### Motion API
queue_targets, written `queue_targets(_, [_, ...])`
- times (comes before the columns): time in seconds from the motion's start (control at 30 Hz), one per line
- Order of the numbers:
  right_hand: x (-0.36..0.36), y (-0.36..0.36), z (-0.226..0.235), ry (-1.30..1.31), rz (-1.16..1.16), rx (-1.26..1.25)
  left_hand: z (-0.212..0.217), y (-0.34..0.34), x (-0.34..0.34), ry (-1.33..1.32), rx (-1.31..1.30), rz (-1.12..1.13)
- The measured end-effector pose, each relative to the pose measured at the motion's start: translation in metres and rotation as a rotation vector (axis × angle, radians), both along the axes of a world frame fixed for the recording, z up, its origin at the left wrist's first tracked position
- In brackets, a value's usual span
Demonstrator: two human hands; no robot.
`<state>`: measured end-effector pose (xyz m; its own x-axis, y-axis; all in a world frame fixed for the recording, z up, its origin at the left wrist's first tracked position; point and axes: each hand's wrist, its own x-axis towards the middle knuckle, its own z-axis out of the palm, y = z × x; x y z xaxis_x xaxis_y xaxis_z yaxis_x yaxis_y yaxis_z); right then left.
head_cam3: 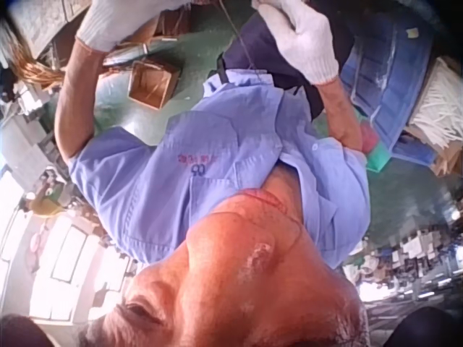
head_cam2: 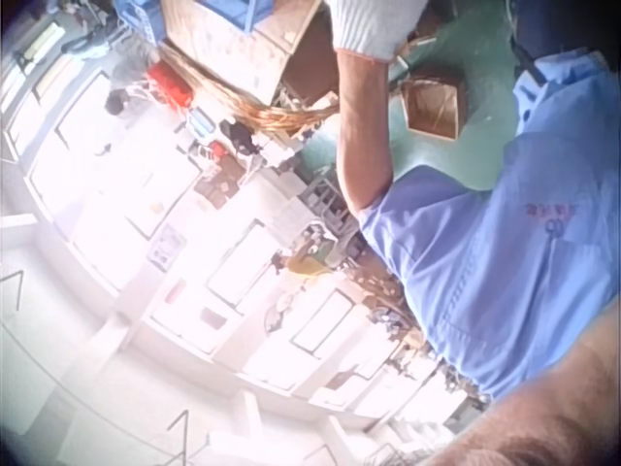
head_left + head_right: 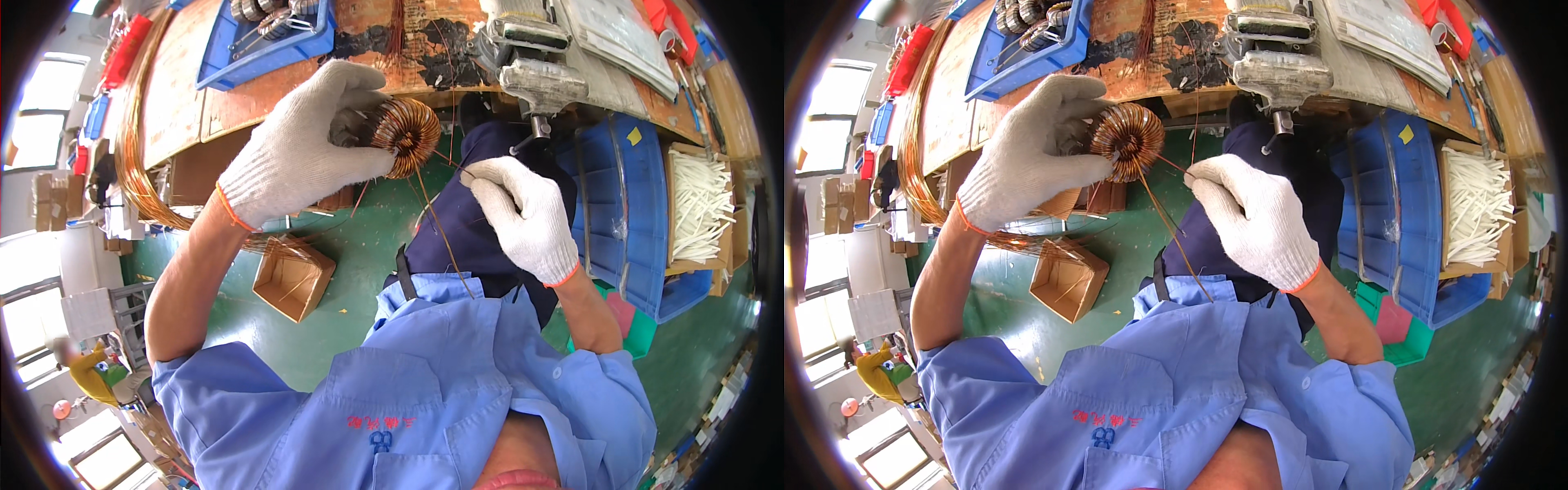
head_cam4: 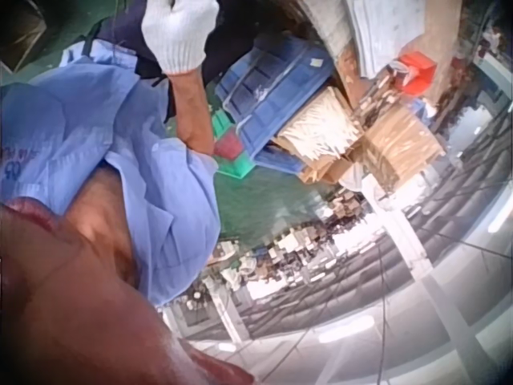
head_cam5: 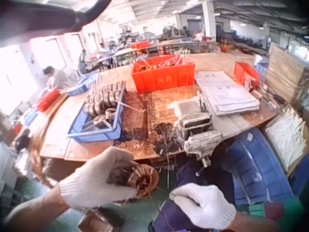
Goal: Winding thick copper wire around a toroidal core using a manual winding tool.
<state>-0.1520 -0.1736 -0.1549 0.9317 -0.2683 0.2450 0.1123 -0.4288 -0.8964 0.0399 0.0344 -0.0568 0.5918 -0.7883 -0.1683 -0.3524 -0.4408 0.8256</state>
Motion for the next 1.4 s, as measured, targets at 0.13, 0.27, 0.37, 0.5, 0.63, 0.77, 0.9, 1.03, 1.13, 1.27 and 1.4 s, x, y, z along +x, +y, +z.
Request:
queue_targets(0.13, [0.0,0.0,0.001,-0.021,-0.013,-0.057,-0.001,-0.001,-0.002,0.013,0.001,-0.022])
queue_targets(0.27, [0.002,0.004,0.003,-0.018,-0.022,-0.11,-0.003,-0.002,-0.003,0.04,-0.036,-0.049])
queue_targets(0.37, [0.004,0.006,0.005,-0.076,-0.031,-0.182,-0.003,-0.003,-0.001,0.021,-0.006,-0.048])
queue_targets(0.5, [0.005,0.004,0.007,-0.106,-0.032,-0.243,-0.002,-0.003,0.0,0.009,0.045,-0.042])
queue_targets(0.63, [0.004,0.001,0.007,-0.082,-0.028,-0.252,-0.004,-0.002,0.0,0.027,0.061,-0.034])
queue_targets(0.77, [0.0,0.0,0.007,-0.076,-0.018,-0.218,-0.01,-0.001,0.001,0.034,0.013,-0.007])
queue_targets(0.9, [-0.005,-0.002,0.01,0.023,0.002,-0.104,-0.017,0.0,0.003,0.008,-0.048,0.006])
queue_targets(1.03, [-0.008,-0.008,0.017,0.016,0.009,-0.113,-0.02,0.003,-0.001,0.136,-0.022,0.016])
queue_targets(1.13, [-0.009,-0.012,0.023,0.094,0.001,-0.077,-0.026,0.004,-0.007,0.203,-0.058,0.038])
queue_targets(1.27, [-0.013,-0.008,0.026,0.009,0.047,-0.151,-0.042,0.0,-0.014,0.241,-0.077,0.03])
queue_targets(1.4, [-0.022,-0.004,0.022,-0.048,0.053,-0.332,-0.058,-0.005,-0.023,0.321,-0.045,0.031])
